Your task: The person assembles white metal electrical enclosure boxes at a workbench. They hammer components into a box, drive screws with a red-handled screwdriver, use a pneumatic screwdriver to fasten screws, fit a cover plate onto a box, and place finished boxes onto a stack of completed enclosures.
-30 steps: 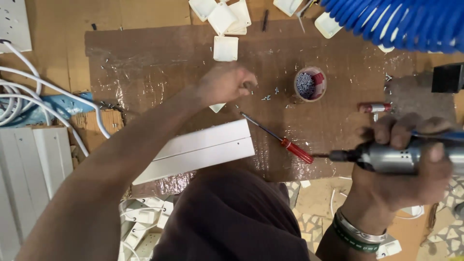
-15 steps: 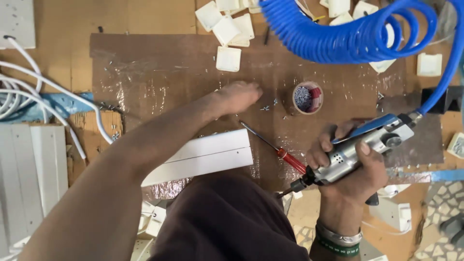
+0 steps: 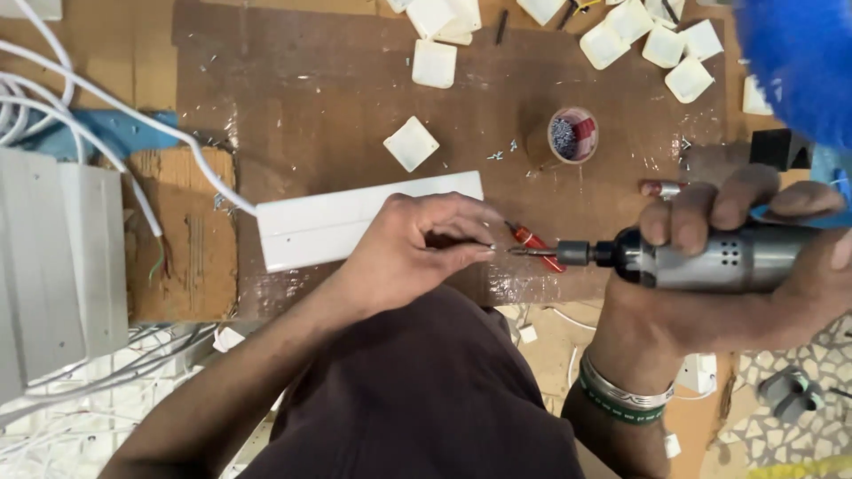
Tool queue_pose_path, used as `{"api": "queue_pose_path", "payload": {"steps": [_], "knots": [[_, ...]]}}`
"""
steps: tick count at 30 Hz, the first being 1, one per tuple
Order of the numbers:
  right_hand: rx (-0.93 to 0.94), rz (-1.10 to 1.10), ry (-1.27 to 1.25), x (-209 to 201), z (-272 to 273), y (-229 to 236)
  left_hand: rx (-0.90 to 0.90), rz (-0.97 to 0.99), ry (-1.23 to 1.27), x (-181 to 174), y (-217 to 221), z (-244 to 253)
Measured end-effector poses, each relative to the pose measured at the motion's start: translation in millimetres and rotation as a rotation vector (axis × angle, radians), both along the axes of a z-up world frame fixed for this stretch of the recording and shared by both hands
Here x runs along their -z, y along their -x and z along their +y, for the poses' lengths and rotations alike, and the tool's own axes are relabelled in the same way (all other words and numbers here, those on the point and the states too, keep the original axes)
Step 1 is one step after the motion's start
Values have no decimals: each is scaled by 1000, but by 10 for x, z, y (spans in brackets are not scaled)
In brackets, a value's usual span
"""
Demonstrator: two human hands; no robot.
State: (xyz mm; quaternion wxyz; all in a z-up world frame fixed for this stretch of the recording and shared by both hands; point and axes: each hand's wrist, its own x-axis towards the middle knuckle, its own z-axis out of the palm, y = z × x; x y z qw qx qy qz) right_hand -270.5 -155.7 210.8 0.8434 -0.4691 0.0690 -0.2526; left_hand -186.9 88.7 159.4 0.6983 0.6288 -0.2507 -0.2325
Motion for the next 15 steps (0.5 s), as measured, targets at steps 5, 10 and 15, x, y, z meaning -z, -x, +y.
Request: {"api": "queue_pose_path", "payload": {"steps": [5, 10, 15], "knots": [[-12, -41, 52, -86, 262, 27, -61, -68, 5, -204, 156, 182], [1, -79, 113, -119, 430, 62, -69, -119, 42, -263, 218, 333], [28, -107, 169, -189, 581, 52, -49, -217, -1, -225, 238, 458]]}}
